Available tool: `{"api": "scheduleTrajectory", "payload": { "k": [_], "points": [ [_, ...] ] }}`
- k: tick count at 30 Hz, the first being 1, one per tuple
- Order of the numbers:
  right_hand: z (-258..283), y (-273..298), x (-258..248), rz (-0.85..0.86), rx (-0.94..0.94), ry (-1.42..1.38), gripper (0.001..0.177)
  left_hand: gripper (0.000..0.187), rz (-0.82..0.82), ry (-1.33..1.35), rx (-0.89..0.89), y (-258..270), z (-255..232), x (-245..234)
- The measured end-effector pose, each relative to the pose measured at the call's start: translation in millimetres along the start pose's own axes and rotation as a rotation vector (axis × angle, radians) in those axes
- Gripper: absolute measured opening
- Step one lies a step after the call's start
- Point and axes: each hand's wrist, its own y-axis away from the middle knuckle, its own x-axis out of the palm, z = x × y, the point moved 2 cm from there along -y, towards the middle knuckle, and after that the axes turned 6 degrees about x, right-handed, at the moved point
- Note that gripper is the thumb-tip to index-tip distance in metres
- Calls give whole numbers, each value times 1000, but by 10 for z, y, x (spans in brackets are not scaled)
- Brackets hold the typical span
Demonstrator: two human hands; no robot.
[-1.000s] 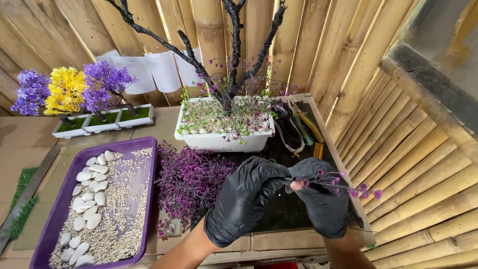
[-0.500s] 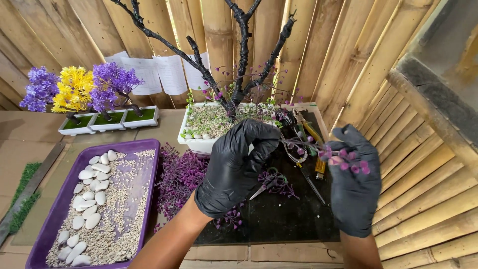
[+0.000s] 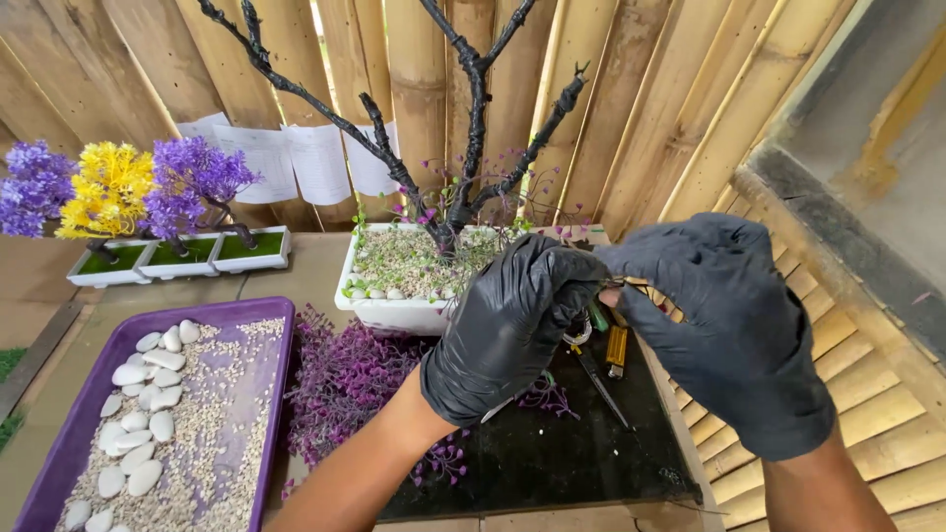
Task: The person arranges purple artificial flowers onto a bonsai tree in a white rectangular pot. They use scissors to trim the flower stems and wire cutters to snip the branches of the tree, then attach the flowers to the branches by hand.
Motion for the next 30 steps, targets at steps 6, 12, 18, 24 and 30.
{"api": "scheduleTrajectory", "payload": {
  "k": [6, 12, 18, 24, 30],
  "points": [
    [-98, 123, 233, 6, 202, -5, 26, 15, -6, -17, -39, 99, 162, 32],
    [-100, -35, 269, -25, 200, -299, 13, 16, 65, -10, -62, 74, 241, -100],
    [-249, -472, 443, 108, 385, -358, 22, 25, -65, -331, -117, -351, 488, -683],
    [-402, -836, 810, 200, 417, -345, 29, 27, 259, -384, -193, -672, 1315, -736],
    [-526, -948, 1007, 130, 331, -436, 32, 21, 465, -494, -200, -798, 1742, -545]
  ]
}}
